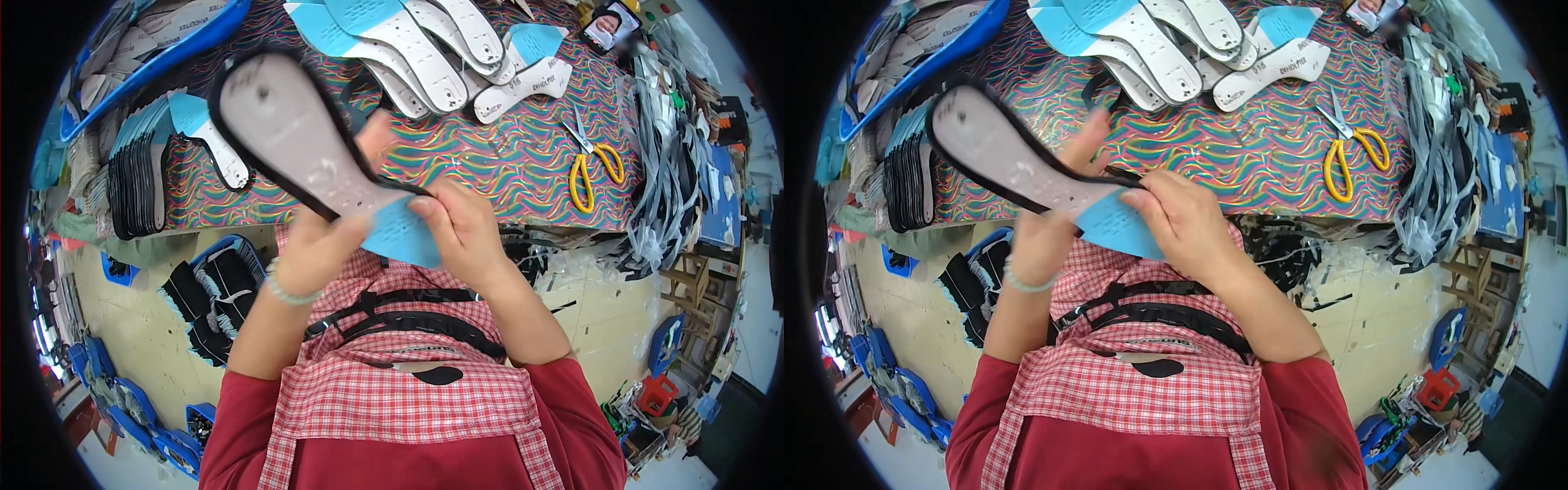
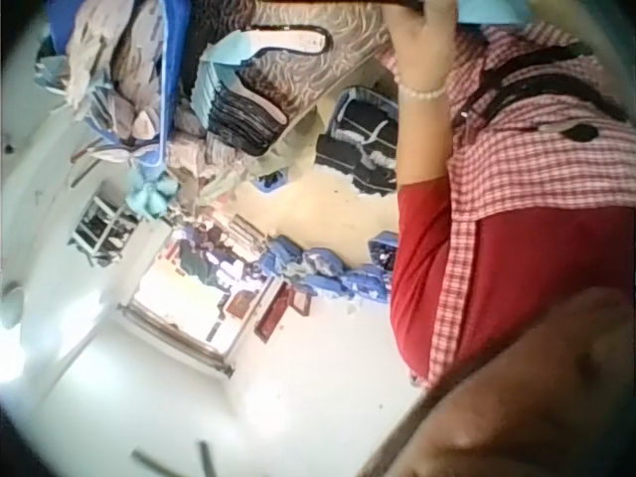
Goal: The person assembles slipper soles by wrapping black elastic straps around the perimeter of light blue and white insoles. They use yellow-handled scissors to cut the straps to length and repeatedly fold the ends to secure them. The finished slipper soles are placed in a blue bin on the floor.
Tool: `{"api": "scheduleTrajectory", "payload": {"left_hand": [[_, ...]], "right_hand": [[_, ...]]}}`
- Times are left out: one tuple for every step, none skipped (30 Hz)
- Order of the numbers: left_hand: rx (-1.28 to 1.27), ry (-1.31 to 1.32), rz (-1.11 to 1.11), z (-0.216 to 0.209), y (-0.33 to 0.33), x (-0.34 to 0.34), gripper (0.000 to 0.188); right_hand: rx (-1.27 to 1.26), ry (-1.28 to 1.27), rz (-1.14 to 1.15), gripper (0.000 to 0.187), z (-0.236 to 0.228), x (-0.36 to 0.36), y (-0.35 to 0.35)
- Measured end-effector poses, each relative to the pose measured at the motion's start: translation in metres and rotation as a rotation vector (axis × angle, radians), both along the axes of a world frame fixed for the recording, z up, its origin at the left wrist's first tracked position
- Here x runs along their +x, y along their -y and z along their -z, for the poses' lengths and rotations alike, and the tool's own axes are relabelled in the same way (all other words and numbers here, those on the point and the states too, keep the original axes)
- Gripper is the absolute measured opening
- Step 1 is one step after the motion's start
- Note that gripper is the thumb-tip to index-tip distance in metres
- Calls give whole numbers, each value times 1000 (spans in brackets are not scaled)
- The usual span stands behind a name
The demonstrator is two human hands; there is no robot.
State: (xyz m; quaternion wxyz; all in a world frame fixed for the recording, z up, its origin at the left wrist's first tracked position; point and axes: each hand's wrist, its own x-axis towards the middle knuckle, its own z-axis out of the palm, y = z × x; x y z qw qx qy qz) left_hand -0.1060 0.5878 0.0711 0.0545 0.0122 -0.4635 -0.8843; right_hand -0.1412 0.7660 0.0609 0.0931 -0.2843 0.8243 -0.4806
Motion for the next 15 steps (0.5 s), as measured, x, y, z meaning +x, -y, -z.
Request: {"api": "scheduleTrajectory", "payload": {"left_hand": [[224, 81, -98, -15, 5, 1, 50], [162, -50, -86, -38, 11, 5, 55], [103, -179, -65, -51, 19, 8, 60], [115, -391, 141, -44, 36, -3, 63], [211, -248, 23, -41, 33, 2, 59], [98, -190, -38, -41, 28, 2, 59], [-12, -131, -99, -44, 23, 0, 58], [-32, -148, -27, -45, 21, -2, 64], [50, -234, 155, -43, 33, -4, 73], [171, -168, 220, -44, 37, 0, 76], [291, -101, 284, -46, 38, 4, 79], [497, -16, 303, -49, 31, 12, 79], [280, -125, 364, -50, 38, 20, 66], [69, -241, 414, -52, 45, 24, 54], [-311, -359, 396, -67, 65, 26, 43]], "right_hand": [[20, -47, -44, 17, 4, -2, -1], [46, -85, -84, 17, 7, 1, -2], [20, -74, -68, 17, 14, 6, -2], [-17, -80, -75, 18, 16, 9, 3], [-54, -86, -81, 18, 19, 12, 8], [-76, 102, -16, 21, 23, 16, 16], [-211, 483, -64, 23, 29, 20, 18], [-342, 866, -113, 25, 35, 26, 18], [-465, 1252, -163, 27, 37, 31, 18], [-322, 1315, -289, 33, 28, 34, 15], [-307, 1355, -471, 35, 33, 35, 15], [-289, 1383, -662, 37, 37, 37, 15], [-225, 1322, -692, 38, 21, 38, 20], [-241, 639, -622, 31, 28, 30, 27], [-69, -26, -307, 25, 33, 21, 32]]}}
